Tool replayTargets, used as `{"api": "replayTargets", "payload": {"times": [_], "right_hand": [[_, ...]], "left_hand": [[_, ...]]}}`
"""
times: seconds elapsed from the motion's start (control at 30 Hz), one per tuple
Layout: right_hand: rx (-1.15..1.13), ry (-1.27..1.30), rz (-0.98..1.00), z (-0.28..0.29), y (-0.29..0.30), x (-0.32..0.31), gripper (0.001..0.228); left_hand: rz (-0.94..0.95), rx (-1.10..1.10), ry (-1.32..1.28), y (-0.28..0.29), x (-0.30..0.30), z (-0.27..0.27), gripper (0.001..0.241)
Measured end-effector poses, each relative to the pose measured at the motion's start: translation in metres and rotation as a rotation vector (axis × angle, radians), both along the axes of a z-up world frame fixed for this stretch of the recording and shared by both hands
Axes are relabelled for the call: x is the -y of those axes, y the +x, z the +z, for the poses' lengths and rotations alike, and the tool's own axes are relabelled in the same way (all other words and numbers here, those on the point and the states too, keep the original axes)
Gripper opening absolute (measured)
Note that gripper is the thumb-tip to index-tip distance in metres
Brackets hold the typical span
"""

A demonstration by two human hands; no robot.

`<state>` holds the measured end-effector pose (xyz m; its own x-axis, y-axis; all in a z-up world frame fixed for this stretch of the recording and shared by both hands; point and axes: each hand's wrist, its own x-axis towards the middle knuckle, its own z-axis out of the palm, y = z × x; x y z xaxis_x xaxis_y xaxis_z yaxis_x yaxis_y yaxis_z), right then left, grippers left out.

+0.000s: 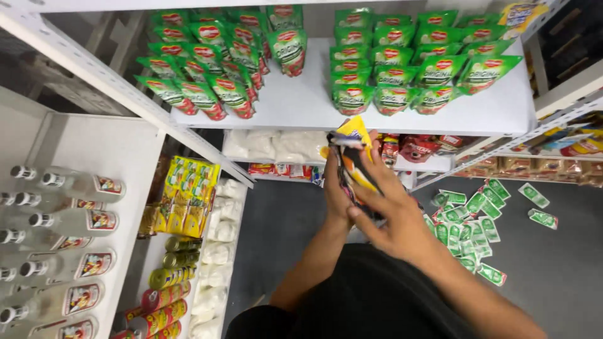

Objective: Wiping and organizing food pouches and condiments on grocery store shelves.

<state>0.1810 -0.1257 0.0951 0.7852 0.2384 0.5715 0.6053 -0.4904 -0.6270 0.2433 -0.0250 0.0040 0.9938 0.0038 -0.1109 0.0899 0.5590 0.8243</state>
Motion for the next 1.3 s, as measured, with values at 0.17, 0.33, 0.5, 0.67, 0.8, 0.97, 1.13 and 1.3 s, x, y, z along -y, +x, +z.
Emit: {"api": "replayTargets", "payload": {"times": [0.17, 0.33, 0.5, 0.67, 0.8, 0.97, 1.13, 1.3], "right_hand": [[0.073, -0.123, -0.031, 0.003, -0.015, -0.011, 0.021], [0.081, -0.194, -0.058, 0.008, -0.010, 0.015, 0.018], [-0.087, 0.159, -0.252, 0.037, -0.001, -0.003, 0.058], [-0.099, 0.050, -0.143, 0.012, -0.049, -0.024, 0.051], [-0.100, 0.058, -0.086, 0.002, -0.070, 0.002, 0.044], [-0.110, 0.178, -0.074, 0.010, -0.079, 0.082, 0.046], [-0.098, 0.054, -0.248, 0.006, -0.105, 0.111, 0.047], [-0.094, -0.006, -0.111, -0.005, -0.155, 0.136, 0.050]], "left_hand": [[-0.081, -0.233, -0.652, -0.010, -0.021, 0.064, 0.043], [-0.195, -0.323, -0.578, -0.018, -0.024, 0.063, 0.041], [-0.332, -0.265, -0.442, -0.034, -0.009, 0.012, 0.047], [-0.092, -0.212, -0.376, -0.033, -0.031, 0.015, 0.040], [-0.544, -0.068, -0.862, -0.042, -0.020, 0.054, 0.075], [-0.464, -0.130, -0.713, -0.083, 0.041, 0.027, 0.061], [-0.382, -0.097, -0.485, -0.137, 0.098, 0.015, 0.050], [-0.244, 0.003, -0.587, -0.156, 0.122, 0.042, 0.072]]}}
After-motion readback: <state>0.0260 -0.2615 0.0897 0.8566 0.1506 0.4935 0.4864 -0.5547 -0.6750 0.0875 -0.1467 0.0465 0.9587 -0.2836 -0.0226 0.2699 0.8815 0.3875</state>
